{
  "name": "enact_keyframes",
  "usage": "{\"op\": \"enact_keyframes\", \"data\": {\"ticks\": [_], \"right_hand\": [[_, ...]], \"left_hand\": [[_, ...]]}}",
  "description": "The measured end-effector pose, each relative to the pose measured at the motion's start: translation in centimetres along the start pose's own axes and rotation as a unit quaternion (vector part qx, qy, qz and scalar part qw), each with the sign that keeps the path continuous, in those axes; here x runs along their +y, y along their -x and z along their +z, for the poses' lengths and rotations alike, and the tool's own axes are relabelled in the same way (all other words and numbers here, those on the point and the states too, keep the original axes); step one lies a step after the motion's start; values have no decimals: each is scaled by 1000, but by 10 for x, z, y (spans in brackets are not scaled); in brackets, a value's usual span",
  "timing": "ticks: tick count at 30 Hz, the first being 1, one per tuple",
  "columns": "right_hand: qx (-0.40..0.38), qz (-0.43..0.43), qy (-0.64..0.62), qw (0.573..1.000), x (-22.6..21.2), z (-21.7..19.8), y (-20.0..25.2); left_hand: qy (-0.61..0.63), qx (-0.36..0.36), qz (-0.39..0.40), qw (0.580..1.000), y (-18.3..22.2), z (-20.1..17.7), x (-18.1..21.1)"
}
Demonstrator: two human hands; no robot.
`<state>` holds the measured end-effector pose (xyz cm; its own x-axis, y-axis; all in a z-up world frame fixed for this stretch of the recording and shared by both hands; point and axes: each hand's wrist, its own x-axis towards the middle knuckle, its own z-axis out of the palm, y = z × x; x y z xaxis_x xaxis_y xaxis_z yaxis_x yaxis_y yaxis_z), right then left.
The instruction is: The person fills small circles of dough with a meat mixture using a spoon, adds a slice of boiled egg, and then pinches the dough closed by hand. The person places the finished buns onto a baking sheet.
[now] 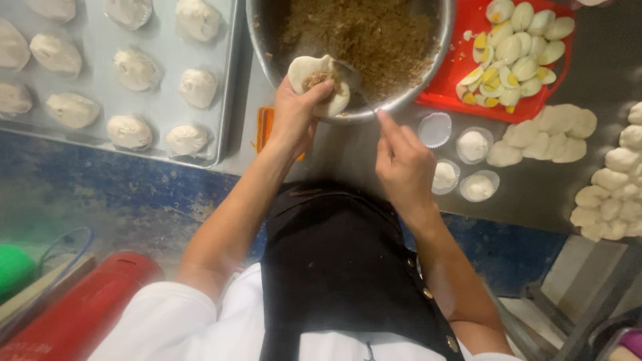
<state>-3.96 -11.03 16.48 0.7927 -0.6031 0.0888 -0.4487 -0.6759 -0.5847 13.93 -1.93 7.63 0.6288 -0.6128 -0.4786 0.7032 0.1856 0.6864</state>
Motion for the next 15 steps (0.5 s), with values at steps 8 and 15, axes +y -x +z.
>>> {"op": "enact_keyframes", "data": {"ticks": [8, 15], "right_hand": [[-42, 42, -2, 998, 16, 8, 7], [-11, 67, -34, 997, 76, 34, -22]], "left_hand": [[-22, 13, -12, 1000, 18, -6, 10], [7, -66, -55, 996, 14, -2, 22]]}}
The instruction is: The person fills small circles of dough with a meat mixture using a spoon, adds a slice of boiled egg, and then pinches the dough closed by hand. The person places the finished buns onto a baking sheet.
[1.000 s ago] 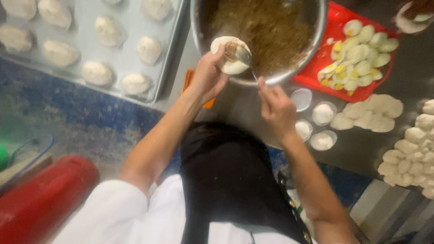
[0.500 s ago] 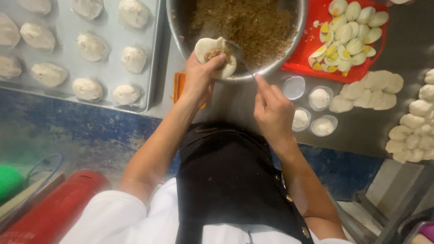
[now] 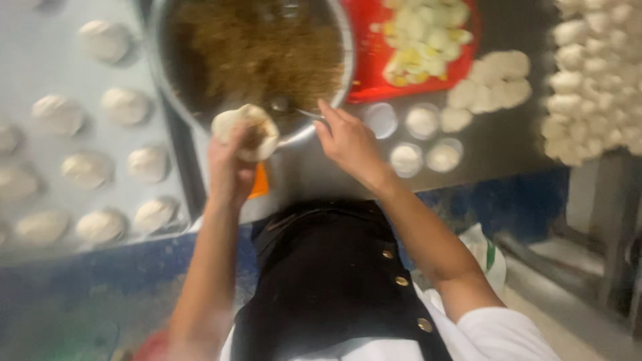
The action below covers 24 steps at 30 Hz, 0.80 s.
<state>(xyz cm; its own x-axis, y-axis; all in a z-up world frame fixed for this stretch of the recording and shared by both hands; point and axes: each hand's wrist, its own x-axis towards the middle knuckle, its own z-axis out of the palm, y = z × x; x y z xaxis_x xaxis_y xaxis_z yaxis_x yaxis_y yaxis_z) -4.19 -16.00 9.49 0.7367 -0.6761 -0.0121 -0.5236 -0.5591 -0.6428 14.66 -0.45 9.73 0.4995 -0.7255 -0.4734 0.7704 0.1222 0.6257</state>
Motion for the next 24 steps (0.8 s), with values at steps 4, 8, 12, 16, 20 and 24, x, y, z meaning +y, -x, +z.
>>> {"op": "enact_keyframes", "data": {"ticks": [4, 8, 12, 16, 20, 24], "right_hand": [[66, 105, -62, 990, 68, -7, -22], [72, 171, 44, 982, 155, -40, -32], [227, 113, -7, 967, 220, -50, -47], [269, 85, 7, 959, 246, -56, -67], [263, 13, 33, 964, 240, -43, -111], [220, -81, 156, 959, 228, -41, -154]], "left_hand": [[112, 17, -66, 991, 6, 8, 8], [76, 17, -78, 994, 2, 15, 3], [61, 39, -99, 992, 5, 26, -1], [68, 52, -109, 990, 3, 32, -10], [32, 86, -100, 991, 3, 36, -20], [28, 90, -115, 989, 4, 39, -27]]}}
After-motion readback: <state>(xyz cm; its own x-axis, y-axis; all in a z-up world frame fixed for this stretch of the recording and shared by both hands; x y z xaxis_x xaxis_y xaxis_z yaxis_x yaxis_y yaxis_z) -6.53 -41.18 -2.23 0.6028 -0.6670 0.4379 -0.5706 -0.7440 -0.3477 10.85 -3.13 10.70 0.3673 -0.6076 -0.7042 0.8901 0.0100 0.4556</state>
